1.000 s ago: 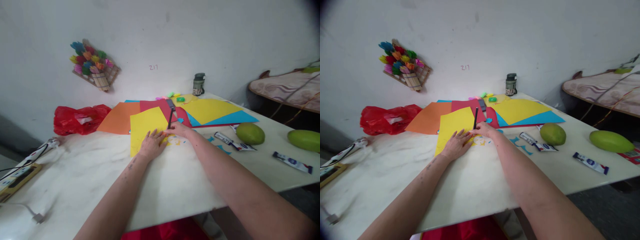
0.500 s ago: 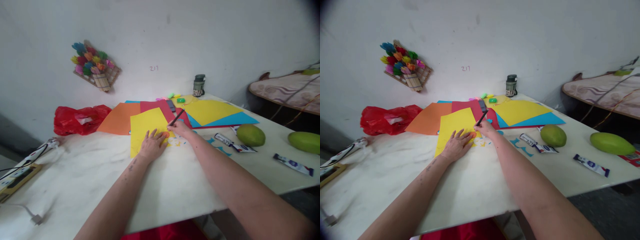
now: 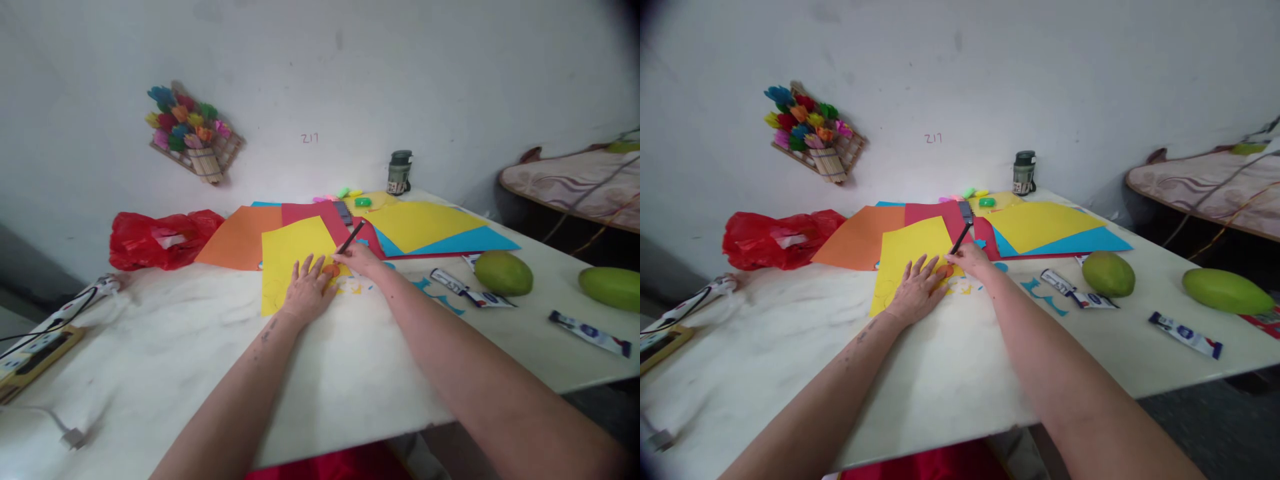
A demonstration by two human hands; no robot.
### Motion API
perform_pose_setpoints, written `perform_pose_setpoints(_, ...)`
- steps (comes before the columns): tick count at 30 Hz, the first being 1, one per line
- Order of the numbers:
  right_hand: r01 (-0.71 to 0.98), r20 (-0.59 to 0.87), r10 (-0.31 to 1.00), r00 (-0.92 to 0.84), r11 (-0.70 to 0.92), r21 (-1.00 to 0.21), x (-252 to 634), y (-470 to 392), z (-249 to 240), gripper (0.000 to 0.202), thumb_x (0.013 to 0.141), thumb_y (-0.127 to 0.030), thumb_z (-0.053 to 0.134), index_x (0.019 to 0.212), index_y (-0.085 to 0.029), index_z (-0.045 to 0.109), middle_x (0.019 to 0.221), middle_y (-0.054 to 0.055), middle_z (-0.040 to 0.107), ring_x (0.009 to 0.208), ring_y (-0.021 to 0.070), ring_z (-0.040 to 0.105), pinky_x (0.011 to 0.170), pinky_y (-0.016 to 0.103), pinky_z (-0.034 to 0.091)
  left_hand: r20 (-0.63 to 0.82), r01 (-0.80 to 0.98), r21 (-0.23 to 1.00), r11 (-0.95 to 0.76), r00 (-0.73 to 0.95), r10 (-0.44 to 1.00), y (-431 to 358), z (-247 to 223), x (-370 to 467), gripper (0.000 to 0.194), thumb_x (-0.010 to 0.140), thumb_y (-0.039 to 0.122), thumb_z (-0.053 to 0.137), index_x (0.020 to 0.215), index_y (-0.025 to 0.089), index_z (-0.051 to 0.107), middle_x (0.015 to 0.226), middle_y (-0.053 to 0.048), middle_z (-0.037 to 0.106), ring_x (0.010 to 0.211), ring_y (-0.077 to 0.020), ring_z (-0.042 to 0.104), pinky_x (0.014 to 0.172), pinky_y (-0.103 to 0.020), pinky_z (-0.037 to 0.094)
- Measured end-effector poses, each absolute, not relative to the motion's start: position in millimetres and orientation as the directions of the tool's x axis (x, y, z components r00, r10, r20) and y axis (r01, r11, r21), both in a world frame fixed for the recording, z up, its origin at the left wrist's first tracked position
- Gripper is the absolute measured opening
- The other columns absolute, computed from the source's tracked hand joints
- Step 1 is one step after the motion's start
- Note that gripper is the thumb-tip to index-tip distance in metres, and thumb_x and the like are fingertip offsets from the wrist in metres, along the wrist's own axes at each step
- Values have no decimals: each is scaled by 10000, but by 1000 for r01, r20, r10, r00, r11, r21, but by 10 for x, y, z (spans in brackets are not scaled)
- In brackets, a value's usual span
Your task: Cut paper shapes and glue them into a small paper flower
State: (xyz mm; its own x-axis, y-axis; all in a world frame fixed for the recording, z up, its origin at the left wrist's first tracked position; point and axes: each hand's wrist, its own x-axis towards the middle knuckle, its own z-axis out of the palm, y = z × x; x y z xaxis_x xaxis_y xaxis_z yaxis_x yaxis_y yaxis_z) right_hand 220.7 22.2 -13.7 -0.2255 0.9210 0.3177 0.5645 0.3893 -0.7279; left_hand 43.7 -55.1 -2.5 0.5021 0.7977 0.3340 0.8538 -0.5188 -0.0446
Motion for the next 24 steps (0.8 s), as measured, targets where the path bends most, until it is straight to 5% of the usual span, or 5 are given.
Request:
perform_pose_setpoints(6,650,314,930,-188,358,-670,2175,185,-83,269,747,-403,550,749,-169,680,749,70,684,705,161,621,638,239,454,351,789,-60,-612,590,727,-565,15,472,434,866,400,269,1193,226,498,1230,-9,519,1204,-211,337,1063,-420,144)
perform_pose_setpoints(24,786,286,948,-139,281,-550,2025,193,-45,271,757,-410,524,808,-185,667,837,66,681,789,187,608,620,239,412,300,823,30,-567,534,791,-557,-28,497,462,857,389,297,1240,194,465,1272,-3,477,1181,-213,398,1016,-357,292)
